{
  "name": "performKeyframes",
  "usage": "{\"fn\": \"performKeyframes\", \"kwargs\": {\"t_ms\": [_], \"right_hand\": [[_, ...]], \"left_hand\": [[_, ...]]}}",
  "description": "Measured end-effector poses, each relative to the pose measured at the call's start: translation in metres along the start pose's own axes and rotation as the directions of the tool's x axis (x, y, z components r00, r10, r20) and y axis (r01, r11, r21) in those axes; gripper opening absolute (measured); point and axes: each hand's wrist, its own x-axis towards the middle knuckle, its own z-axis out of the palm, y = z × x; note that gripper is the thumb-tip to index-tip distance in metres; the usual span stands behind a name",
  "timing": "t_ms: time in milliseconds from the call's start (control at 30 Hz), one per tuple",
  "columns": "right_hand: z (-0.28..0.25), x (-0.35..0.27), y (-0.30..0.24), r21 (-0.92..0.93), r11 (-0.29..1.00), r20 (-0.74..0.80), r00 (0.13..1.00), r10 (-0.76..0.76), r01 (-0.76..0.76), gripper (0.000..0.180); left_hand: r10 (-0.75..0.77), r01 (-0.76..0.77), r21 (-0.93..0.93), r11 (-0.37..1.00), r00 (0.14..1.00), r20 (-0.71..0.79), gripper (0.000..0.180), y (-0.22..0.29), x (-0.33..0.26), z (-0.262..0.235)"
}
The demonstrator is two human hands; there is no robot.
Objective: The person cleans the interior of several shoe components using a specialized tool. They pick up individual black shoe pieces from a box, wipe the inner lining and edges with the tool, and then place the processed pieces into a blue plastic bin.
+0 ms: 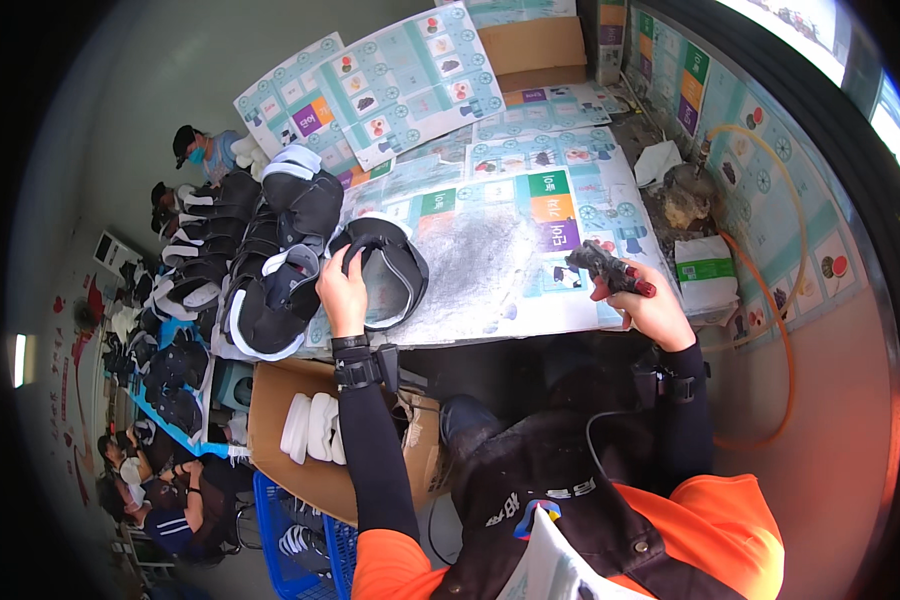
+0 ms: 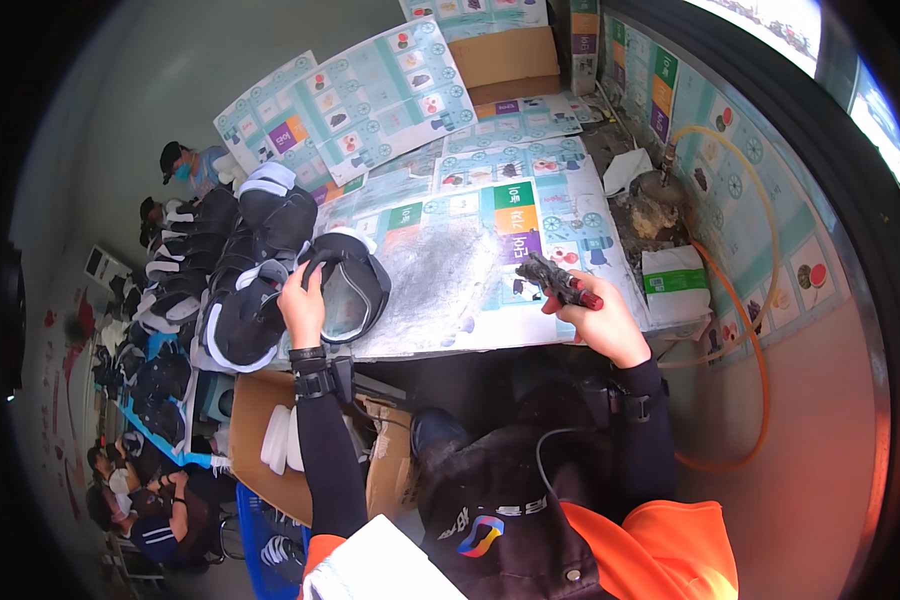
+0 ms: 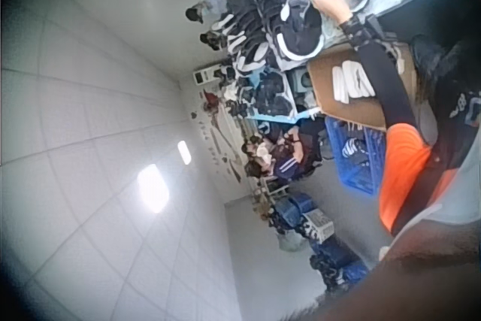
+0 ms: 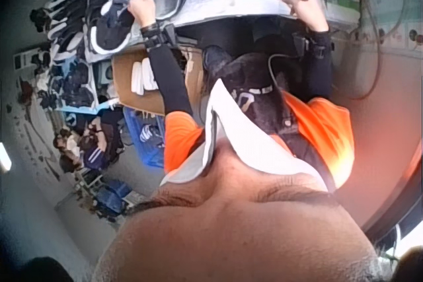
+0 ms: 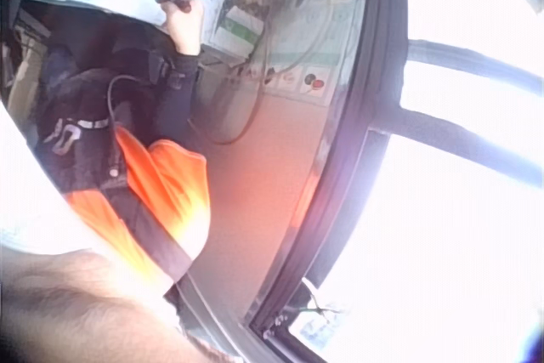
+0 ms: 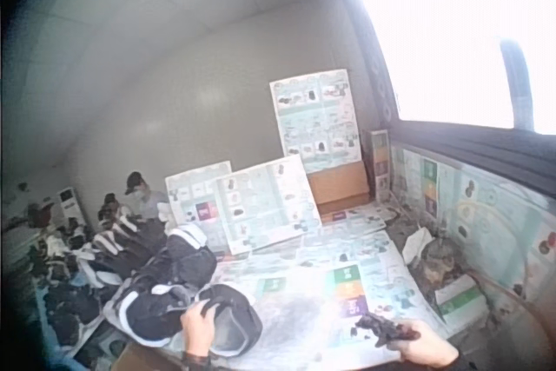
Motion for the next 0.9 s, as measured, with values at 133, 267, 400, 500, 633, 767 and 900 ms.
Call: {"fn": "performKeyframes", "kwargs": {"t_ms": [133, 267, 400, 500, 633, 767, 900], "right_hand": [[-0.002, -0.007, -0.004, -0.002, 1.000, -0.034, 0.999, 0.007, -0.007, 0.023], [0.005, -0.005, -0.005, -0.055, 0.998, -0.014, 1.000, 0.004, -0.005, 0.020], [0.017, -0.003, -0.014, -0.029, 1.000, -0.012, 1.000, -0.013, 0.013, 0.016], [0.027, -0.001, -0.018, -0.105, 0.994, 0.009, 0.999, 0.036, -0.035, 0.014], [0.043, 0.006, -0.025, -0.299, 0.953, -0.028, 0.998, -0.055, 0.044, 0.019], [0.058, 0.023, -0.014, -0.268, 0.958, -0.013, 0.994, -0.111, 0.103, 0.021], [0.082, 0.046, 0.008, -0.407, 0.885, -0.034, 0.964, -0.263, 0.228, 0.019]], "left_hand": [[0.307, -0.271, 0.336, 0.902, 0.950, -0.060, 0.027, 0.030, 0.019, -0.055], [0.493, -0.401, 0.522, 0.753, 0.869, -0.043, 0.033, 0.090, 0.025, -0.080], [0.483, -0.586, 0.265, 0.766, 0.796, 0.365, 0.023, 0.141, 0.019, 0.003], [0.457, -0.535, 0.102, 0.839, 0.793, 0.403, 0.022, 0.153, 0.016, 0.058], [0.407, -0.436, -0.061, 0.898, 0.770, 0.492, 0.023, 0.163, 0.017, 0.084], [0.453, -0.458, -0.119, 0.881, 0.744, 0.492, 0.022, 0.171, 0.014, 0.106], [0.458, -0.399, -0.224, 0.889, 0.766, 0.452, 0.024, 0.159, 0.019, 0.104]]}}
